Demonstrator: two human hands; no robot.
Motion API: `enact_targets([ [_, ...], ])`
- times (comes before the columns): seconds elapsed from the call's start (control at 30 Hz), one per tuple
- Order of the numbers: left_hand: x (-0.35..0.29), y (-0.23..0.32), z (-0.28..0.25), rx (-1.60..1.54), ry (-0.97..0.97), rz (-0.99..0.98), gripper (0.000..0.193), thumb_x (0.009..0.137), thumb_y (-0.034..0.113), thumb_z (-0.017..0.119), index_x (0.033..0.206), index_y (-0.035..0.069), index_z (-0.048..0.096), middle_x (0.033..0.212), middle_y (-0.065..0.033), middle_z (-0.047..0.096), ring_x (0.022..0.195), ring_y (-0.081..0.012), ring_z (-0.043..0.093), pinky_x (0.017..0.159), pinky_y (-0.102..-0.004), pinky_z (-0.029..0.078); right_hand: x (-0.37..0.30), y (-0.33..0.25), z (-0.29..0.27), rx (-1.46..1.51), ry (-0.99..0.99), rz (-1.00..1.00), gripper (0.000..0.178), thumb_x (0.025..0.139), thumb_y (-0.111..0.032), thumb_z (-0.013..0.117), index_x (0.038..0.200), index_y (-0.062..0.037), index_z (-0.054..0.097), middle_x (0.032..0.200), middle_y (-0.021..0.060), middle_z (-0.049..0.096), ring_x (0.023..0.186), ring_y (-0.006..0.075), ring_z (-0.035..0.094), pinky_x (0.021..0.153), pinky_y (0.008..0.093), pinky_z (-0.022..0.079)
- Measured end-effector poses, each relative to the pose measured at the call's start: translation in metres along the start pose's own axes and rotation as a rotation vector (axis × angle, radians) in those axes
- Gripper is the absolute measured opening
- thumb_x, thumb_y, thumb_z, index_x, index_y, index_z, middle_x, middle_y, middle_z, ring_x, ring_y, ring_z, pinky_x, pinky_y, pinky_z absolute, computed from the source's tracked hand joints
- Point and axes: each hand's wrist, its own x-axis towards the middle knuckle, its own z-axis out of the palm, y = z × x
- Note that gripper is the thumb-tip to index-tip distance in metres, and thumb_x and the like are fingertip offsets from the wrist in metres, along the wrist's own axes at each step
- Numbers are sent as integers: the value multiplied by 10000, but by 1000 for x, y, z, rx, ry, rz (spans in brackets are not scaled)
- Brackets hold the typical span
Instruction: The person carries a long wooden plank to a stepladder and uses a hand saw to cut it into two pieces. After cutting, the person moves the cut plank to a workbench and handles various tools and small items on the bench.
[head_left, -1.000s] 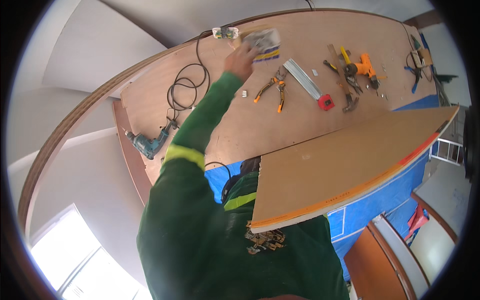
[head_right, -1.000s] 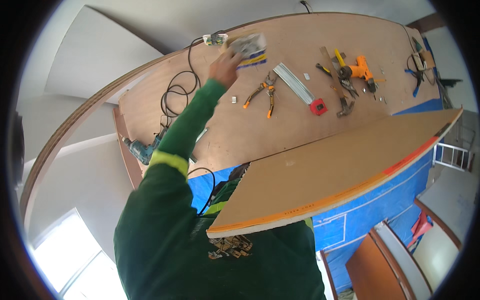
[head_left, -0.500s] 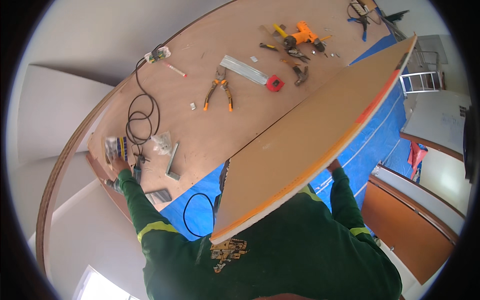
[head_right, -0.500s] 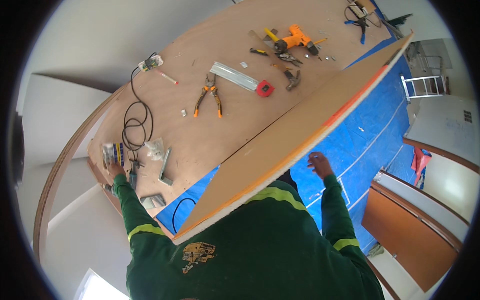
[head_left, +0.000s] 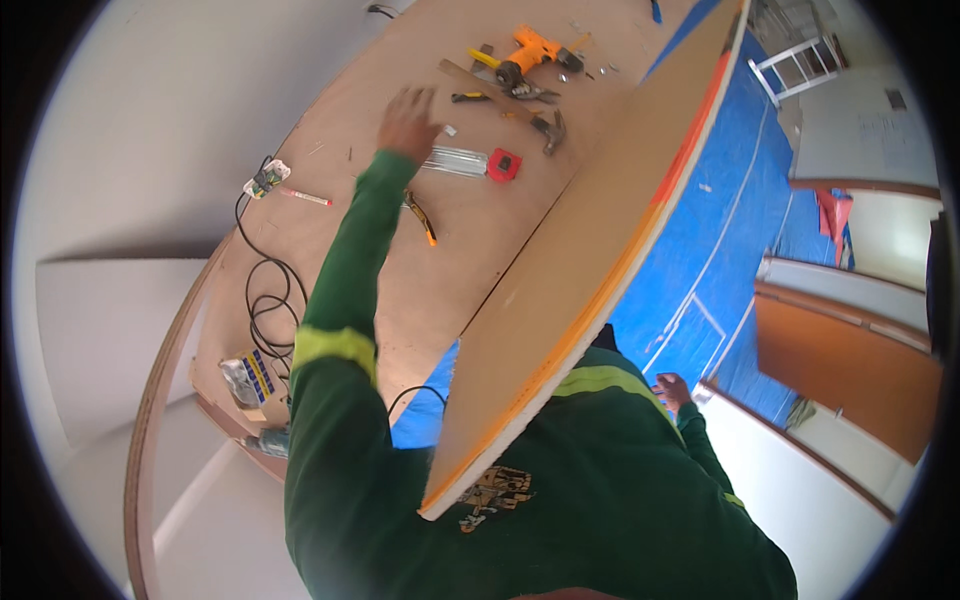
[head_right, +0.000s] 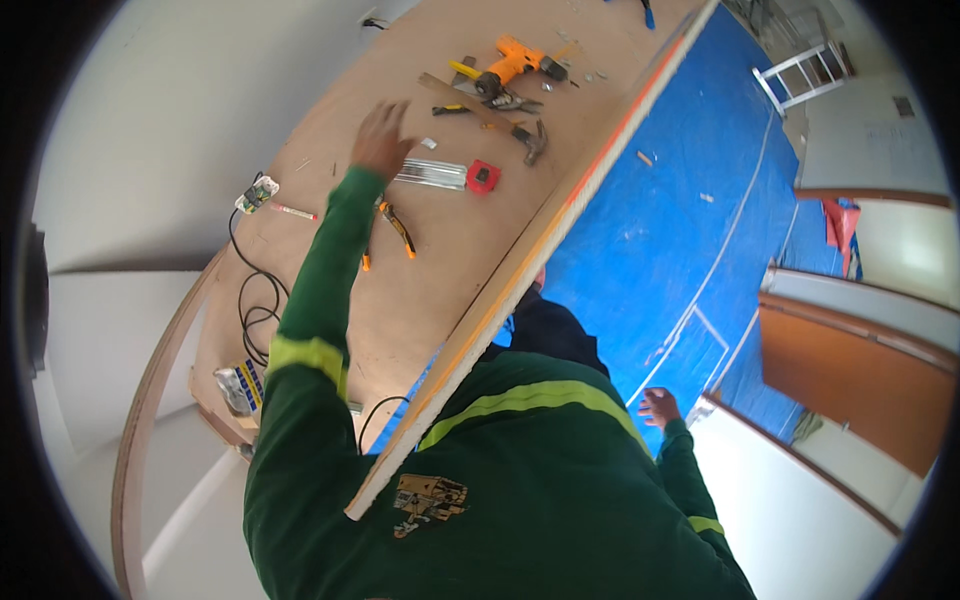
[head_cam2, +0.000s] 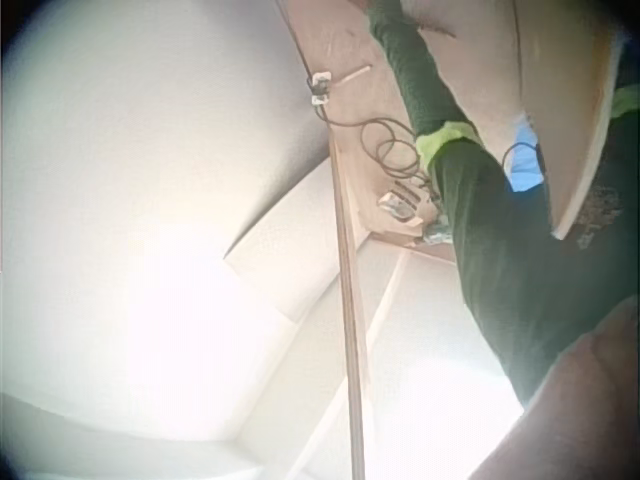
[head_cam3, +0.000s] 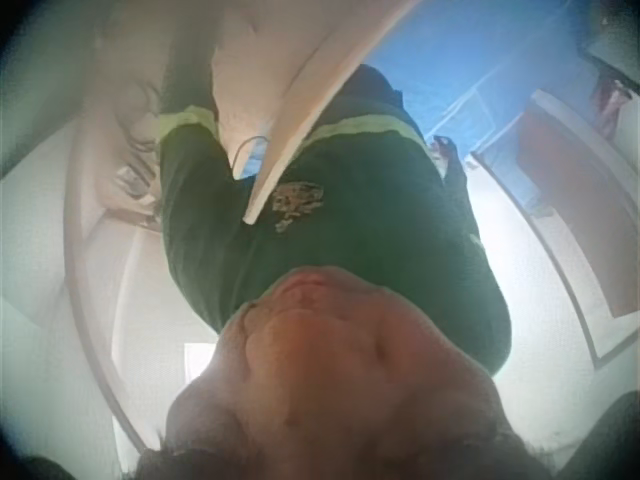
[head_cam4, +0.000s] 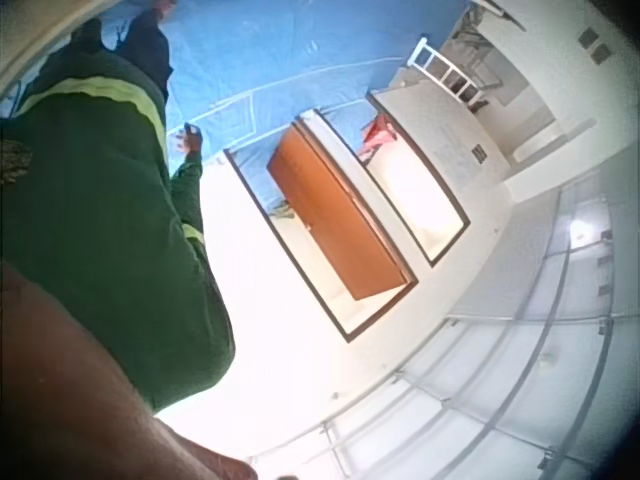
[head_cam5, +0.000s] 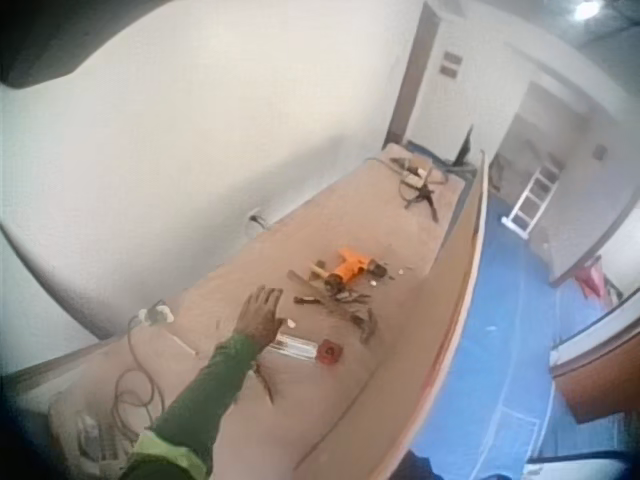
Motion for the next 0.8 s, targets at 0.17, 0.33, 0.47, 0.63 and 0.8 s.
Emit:
enact_targets([
  [0.17, 112, 25, 85, 296, -164, 163, 825, 912, 304, 827, 1635, 151, 462, 1646, -140, 500, 1610, -368, 334, 1301, -581, 280, -64, 62, 31, 107, 123, 76, 479, 1064, -455, 677, 1408, -134, 591, 1200, 168, 730, 962, 330, 768, 786, 539, 586],
  [0.33, 115, 0, 114, 452, -509, 177, 680, 948, 328, 786, 1561, 157, 546, 1548, -100, 588, 1476, -352, 500, 1270, -592, 315, -120, 103, 117, 93, 125, 1, 428, 1074, -428, 665, 1358, -109, 642, 1157, 157, 746, 977, 309, 765, 797, 494, 591],
  [0.47, 89, 4, 99, 387, -512, 334, 390, 1001, 343, 713, 1307, 104, 672, 1351, -121, 655, 1293, -314, 624, 1101, -544, 492, -118, 140, 186, 90, 85, -26, 405, 1076, -414, 658, 1340, -107, 661, 1134, 142, 750, 974, 298, 760, 789, 479, 590],
  [0.63, 25, 21, 33, 296, -311, 257, 350, 1025, 370, 683, 1240, 95, 667, 1254, -122, 667, 1211, -310, 651, 950, -493, 542, -54, 162, 184, 61, 20, -99, 378, 1079, -397, 650, 1318, -106, 684, 1105, 124, 754, 971, 285, 753, 779, 460, 588],
  [0.8, -118, 22, -62, 188, -88, -143, 286, 1021, 331, 694, 1183, 97, 662, 1184, -137, 657, 1139, -338, 664, 888, -504, 540, 52, 161, 90, 20, -13, -304, 355, 1082, -379, 641, 1296, -104, 707, 1077, 106, 759, 967, 271, 747, 769, 441, 586],
])
